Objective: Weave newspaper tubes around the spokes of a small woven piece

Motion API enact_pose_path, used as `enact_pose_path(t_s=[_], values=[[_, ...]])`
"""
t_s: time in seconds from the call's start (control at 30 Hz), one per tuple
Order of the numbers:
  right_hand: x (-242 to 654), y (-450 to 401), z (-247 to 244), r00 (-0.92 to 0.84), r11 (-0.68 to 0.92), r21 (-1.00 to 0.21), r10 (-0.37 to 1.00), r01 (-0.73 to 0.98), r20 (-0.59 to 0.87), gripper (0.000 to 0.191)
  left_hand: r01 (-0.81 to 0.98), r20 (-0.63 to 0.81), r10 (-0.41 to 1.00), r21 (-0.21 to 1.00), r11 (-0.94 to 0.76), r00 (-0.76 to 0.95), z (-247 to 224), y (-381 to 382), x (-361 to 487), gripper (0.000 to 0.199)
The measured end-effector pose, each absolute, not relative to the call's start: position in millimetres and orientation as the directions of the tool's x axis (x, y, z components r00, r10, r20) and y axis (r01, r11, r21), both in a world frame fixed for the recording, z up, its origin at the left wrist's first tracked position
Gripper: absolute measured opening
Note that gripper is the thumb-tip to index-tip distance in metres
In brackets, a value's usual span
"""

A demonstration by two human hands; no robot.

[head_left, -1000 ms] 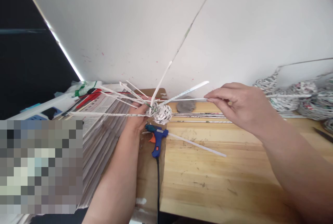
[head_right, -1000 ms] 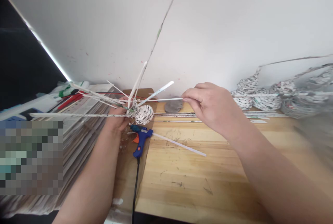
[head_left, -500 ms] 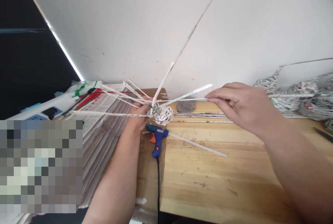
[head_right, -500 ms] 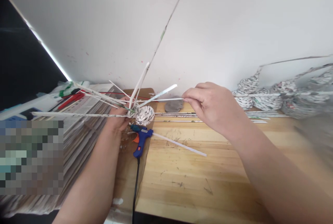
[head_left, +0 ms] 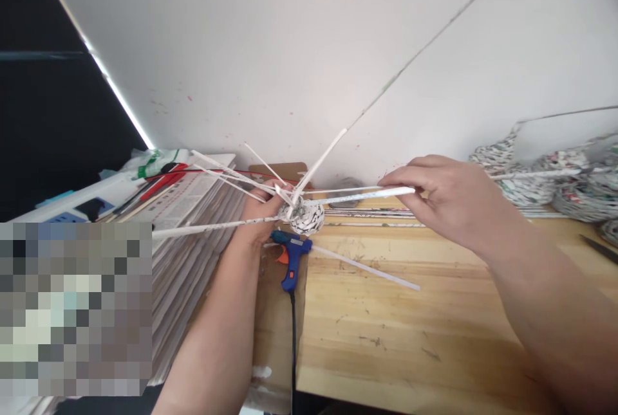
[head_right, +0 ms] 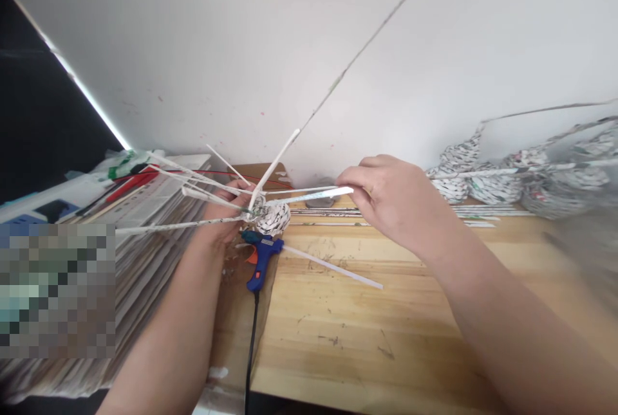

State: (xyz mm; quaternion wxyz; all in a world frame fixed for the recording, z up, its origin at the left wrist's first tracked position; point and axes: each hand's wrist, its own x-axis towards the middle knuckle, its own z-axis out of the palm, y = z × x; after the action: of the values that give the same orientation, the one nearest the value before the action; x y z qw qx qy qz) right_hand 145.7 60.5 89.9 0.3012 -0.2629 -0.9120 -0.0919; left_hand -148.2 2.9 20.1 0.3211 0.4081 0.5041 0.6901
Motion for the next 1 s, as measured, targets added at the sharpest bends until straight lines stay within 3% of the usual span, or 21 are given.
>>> enact_pose_path(t_s=[0.4,1.0], values=[[136.2,53.6,81.1,-0.677,0.826,-0.059,0.498,0.561,0.542,0.028,0.124,0.300,0.850,0.954,-0.274,-0.432,11.4,6.8,-147.1,0.011],[134.6,57.4,78.1,-0.662,0.834,-0.147,0.518,0.532,0.541,0.025,0.148,0.305,0.857,0.952,-0.267,-0.416,9.2,7.3,-142.7,0.008]])
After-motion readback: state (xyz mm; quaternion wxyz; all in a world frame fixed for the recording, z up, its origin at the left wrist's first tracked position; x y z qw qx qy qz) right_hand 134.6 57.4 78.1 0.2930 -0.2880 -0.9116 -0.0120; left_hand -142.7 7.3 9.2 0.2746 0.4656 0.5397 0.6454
